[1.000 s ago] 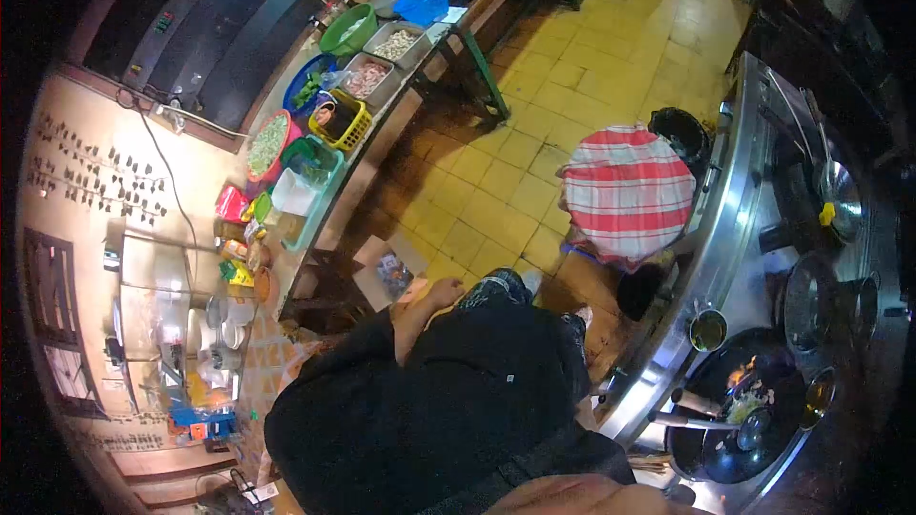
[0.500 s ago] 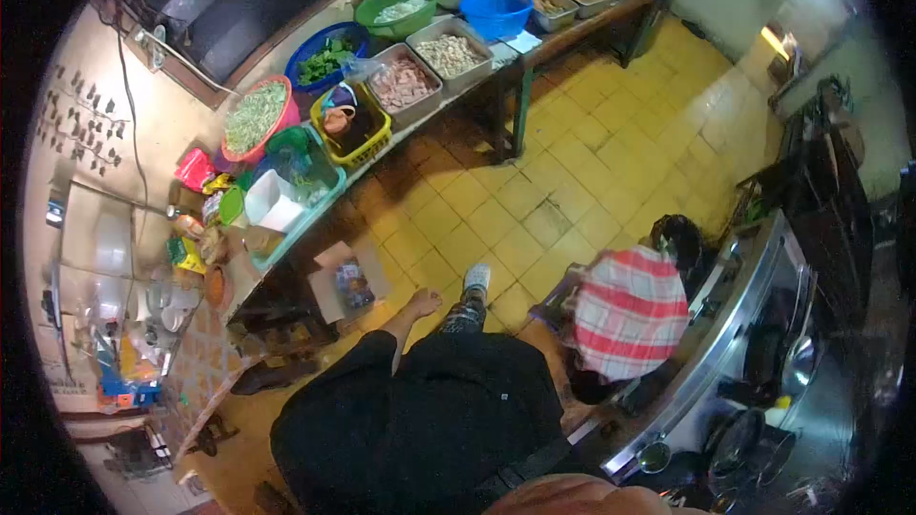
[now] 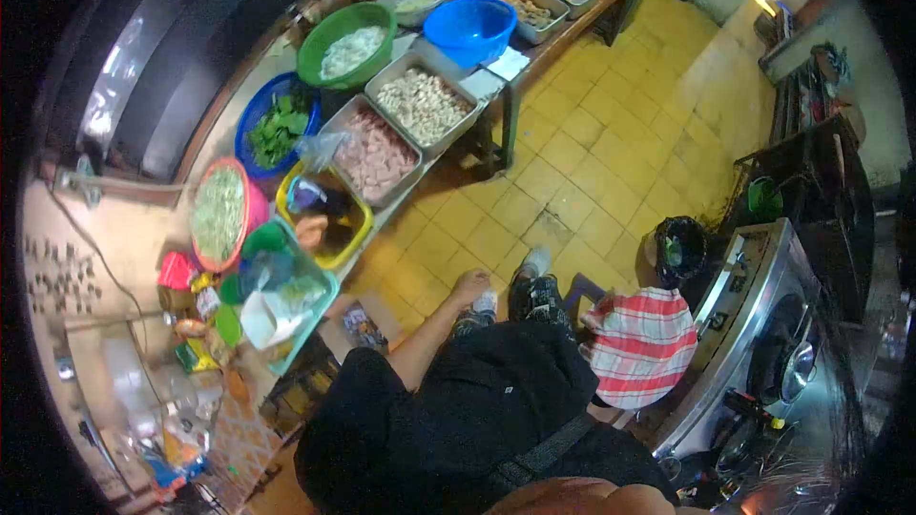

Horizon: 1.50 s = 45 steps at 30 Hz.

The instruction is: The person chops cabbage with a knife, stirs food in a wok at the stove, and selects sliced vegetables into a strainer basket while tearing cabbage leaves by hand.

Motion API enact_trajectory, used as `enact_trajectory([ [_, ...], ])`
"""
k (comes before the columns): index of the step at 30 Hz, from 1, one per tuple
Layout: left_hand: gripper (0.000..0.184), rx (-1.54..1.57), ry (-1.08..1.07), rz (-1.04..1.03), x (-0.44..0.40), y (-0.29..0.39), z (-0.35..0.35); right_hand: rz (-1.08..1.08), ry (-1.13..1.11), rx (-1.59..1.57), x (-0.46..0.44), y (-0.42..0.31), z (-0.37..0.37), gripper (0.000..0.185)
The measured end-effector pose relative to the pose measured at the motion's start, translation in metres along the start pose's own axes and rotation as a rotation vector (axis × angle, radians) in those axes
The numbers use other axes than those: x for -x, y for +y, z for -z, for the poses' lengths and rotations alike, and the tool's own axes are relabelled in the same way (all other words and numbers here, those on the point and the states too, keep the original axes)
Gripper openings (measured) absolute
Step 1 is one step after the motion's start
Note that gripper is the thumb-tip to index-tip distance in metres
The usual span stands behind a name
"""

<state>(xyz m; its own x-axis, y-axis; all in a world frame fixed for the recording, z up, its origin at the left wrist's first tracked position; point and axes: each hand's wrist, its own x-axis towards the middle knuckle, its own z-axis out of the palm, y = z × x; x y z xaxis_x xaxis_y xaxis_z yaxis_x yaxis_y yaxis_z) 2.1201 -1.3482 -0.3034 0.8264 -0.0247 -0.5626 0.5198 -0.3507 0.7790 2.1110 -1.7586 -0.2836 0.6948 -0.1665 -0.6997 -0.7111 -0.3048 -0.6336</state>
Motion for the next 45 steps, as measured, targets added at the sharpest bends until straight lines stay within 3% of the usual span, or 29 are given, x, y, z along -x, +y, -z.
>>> enact_trajectory([
  [1, 0.036, 0.046, -0.061, 0.067, -0.021, 0.016, -0.002, -0.029, -0.009, 0.010, -0.012, 0.001, -0.003, 0.029],
  [4, 0.038, 0.129, -0.132, 0.003, -0.072, 0.081, -0.007, -0.106, -0.037, 0.068, -0.060, 0.001, -0.005, 0.029],
  [10, 0.042, -0.086, -0.209, 0.074, -0.212, 0.210, 0.013, -0.165, -0.104, 0.217, -0.170, -0.052, 0.039, 0.030],
  [12, 0.044, -0.311, -0.081, -0.083, -0.264, 0.244, 0.024, -0.169, -0.090, 0.205, -0.210, -0.091, 0.062, 0.030],
  [14, 0.047, -0.165, -0.159, -0.224, -0.331, 0.269, 0.039, -0.173, -0.039, 0.140, -0.256, -0.146, 0.093, 0.030],
  [16, 0.045, -0.313, 0.039, -0.200, -0.344, 0.358, 0.060, -0.052, 0.069, 0.077, -0.303, -0.220, 0.131, 0.030],
  [18, 0.042, -0.073, 0.031, -0.148, -0.363, 0.418, 0.073, 0.314, 0.177, 0.224, -0.330, -0.306, 0.175, 0.032],
  [19, 0.042, -0.088, 0.098, -0.230, -0.384, 0.428, 0.072, 0.319, 0.169, 0.250, -0.352, -0.334, 0.190, 0.032],
  [20, 0.042, -0.105, 0.173, -0.304, -0.403, 0.435, 0.073, 0.283, 0.185, 0.080, -0.376, -0.358, 0.204, 0.035],
  [21, 0.039, -0.025, 0.130, -0.274, -0.426, 0.440, 0.073, 0.246, 0.186, -0.083, -0.398, -0.380, 0.211, 0.037],
  [22, 0.036, -0.068, 0.205, -0.267, -0.427, 0.472, 0.076, 0.253, 0.141, -0.047, -0.407, -0.406, 0.212, 0.037],
  [24, 0.033, -0.023, 0.387, -0.526, -0.464, 0.481, 0.077, 0.240, 0.099, -0.184, -0.413, -0.457, 0.208, 0.042],
  [26, 0.032, 0.027, 0.462, -0.403, -0.481, 0.516, 0.089, 0.187, 0.027, -0.178, -0.456, -0.466, 0.205, 0.043],
  [30, 0.030, 0.172, 0.504, -0.213, -0.533, 0.603, 0.118, 0.141, -0.058, -0.021, -0.497, -0.487, 0.213, 0.046],
  [32, 0.033, 0.222, 0.613, -0.304, -0.569, 0.612, 0.113, 0.468, -0.038, 0.263, -0.557, -0.472, 0.229, 0.034],
  [34, 0.035, 0.182, 0.575, -0.299, -0.566, 0.643, 0.125, 0.458, -0.107, 0.399, -0.552, -0.550, 0.227, 0.034],
  [36, 0.047, 0.272, 0.733, -0.261, -0.563, 0.639, 0.126, 0.522, -0.186, 0.438, -0.569, -0.623, 0.204, 0.033],
  [38, 0.047, 0.418, 1.030, -0.286, -0.548, 0.632, 0.126, 0.701, -0.239, 0.437, -0.590, -0.692, 0.175, 0.032],
  [40, 0.048, 0.236, 1.286, -0.070, -0.519, 0.610, 0.134, 0.829, -0.299, 0.526, -0.572, -0.804, 0.135, 0.031],
  [41, 0.048, 0.116, 1.492, -0.009, -0.512, 0.592, 0.137, 1.082, -0.311, 0.596, -0.590, -0.834, 0.115, 0.032],
  [44, 0.053, -0.194, 1.998, 0.373, -0.473, 0.576, 0.151, 1.443, -0.443, 0.761, -0.592, -0.928, 0.040, 0.043],
  [45, 0.053, -0.202, 2.014, 0.399, -0.463, 0.564, 0.155, 1.538, -0.468, 0.892, -0.605, -0.942, 0.014, 0.049],
])
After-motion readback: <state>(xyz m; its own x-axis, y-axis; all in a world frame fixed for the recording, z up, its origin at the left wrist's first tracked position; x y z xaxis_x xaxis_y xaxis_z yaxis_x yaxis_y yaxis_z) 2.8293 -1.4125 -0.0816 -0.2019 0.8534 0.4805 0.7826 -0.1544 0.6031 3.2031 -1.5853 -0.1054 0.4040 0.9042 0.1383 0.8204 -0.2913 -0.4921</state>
